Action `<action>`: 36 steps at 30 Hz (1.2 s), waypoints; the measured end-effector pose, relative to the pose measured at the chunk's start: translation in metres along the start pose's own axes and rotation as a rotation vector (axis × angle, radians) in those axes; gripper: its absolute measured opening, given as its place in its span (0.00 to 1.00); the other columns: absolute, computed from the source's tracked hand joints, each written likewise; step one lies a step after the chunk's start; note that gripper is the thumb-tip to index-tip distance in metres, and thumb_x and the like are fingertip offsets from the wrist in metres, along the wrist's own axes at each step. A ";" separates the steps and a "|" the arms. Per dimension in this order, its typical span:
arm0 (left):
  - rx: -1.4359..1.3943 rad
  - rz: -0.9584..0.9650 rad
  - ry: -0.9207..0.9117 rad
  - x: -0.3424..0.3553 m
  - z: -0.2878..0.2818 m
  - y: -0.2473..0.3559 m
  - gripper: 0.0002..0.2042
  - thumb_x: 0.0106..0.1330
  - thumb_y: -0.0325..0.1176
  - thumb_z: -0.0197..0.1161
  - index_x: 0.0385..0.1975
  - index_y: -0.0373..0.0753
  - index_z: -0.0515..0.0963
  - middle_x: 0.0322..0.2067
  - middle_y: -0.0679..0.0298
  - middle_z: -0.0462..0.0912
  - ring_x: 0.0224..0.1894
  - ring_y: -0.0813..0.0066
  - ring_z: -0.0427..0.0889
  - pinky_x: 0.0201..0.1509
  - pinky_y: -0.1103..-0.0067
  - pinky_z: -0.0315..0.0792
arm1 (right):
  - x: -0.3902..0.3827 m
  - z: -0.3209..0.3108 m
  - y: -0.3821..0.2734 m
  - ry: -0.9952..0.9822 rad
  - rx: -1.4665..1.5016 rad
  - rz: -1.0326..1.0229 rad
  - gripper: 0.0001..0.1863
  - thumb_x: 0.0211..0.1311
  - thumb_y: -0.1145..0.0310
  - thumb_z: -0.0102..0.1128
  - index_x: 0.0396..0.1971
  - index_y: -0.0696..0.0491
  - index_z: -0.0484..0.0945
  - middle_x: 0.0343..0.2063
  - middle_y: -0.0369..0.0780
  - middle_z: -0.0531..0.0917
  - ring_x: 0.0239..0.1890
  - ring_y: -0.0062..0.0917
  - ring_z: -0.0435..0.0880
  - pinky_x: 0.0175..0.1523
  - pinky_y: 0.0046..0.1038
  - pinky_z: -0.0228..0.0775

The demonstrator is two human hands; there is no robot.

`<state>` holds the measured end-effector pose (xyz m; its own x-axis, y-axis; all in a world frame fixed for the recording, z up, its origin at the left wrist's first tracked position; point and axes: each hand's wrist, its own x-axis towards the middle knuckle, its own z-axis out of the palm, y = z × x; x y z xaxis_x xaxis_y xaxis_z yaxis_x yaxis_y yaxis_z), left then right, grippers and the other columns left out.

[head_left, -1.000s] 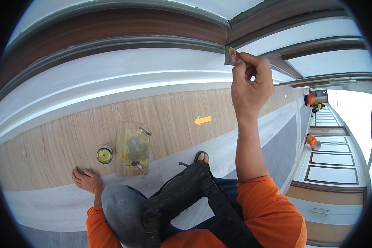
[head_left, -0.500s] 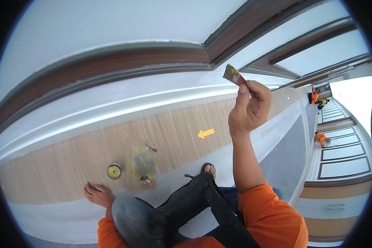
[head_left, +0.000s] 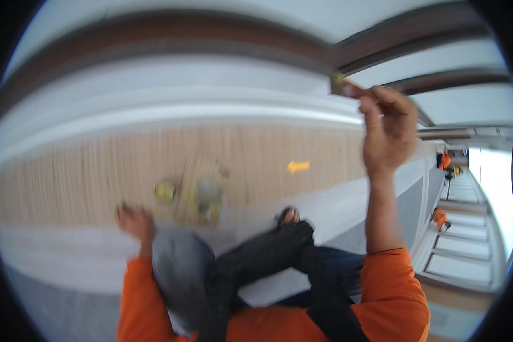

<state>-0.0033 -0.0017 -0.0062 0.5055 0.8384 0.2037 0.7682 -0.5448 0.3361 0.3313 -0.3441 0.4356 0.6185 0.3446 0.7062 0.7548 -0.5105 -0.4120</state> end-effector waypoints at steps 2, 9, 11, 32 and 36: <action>-0.035 0.012 -0.001 0.006 0.001 0.009 0.27 0.67 0.40 0.58 0.65 0.39 0.70 0.65 0.50 0.70 0.70 0.49 0.65 0.75 0.55 0.55 | -0.024 0.013 -0.010 -0.278 0.165 0.127 0.10 0.63 0.84 0.69 0.44 0.59 0.82 0.38 0.38 0.86 0.38 0.19 0.85 0.48 0.22 0.78; 0.011 -0.033 -0.055 0.004 -0.008 0.003 0.26 0.67 0.41 0.58 0.65 0.42 0.70 0.66 0.55 0.68 0.72 0.52 0.61 0.76 0.56 0.51 | -0.212 0.138 0.006 -0.930 0.285 0.294 0.08 0.60 0.80 0.69 0.38 0.56 0.83 0.33 0.39 0.85 0.36 0.28 0.86 0.38 0.27 0.78; 0.002 -0.027 -0.067 0.006 -0.011 0.004 0.26 0.68 0.41 0.58 0.65 0.42 0.69 0.66 0.57 0.67 0.72 0.53 0.60 0.77 0.57 0.50 | -0.262 0.153 0.010 -0.982 0.263 0.126 0.08 0.57 0.79 0.69 0.37 0.54 0.82 0.33 0.40 0.83 0.36 0.34 0.85 0.37 0.32 0.78; 0.042 -0.024 -0.108 0.005 -0.007 0.006 0.26 0.69 0.43 0.56 0.66 0.43 0.67 0.66 0.57 0.65 0.73 0.55 0.56 0.78 0.58 0.46 | -0.339 0.196 0.001 -1.036 0.373 0.084 0.10 0.55 0.79 0.68 0.36 0.52 0.78 0.31 0.40 0.80 0.37 0.38 0.82 0.39 0.36 0.76; 0.049 -0.024 -0.108 0.005 -0.007 0.006 0.26 0.69 0.43 0.56 0.66 0.43 0.67 0.66 0.57 0.65 0.73 0.55 0.56 0.78 0.58 0.46 | -0.337 0.198 0.004 -1.034 0.339 0.389 0.09 0.56 0.78 0.68 0.36 0.53 0.78 0.32 0.41 0.80 0.38 0.38 0.82 0.39 0.35 0.76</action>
<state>0.0008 -0.0010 0.0032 0.5244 0.8461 0.0953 0.7973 -0.5272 0.2939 0.1689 -0.3065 0.0817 0.5876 0.7706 -0.2468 0.3968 -0.5403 -0.7421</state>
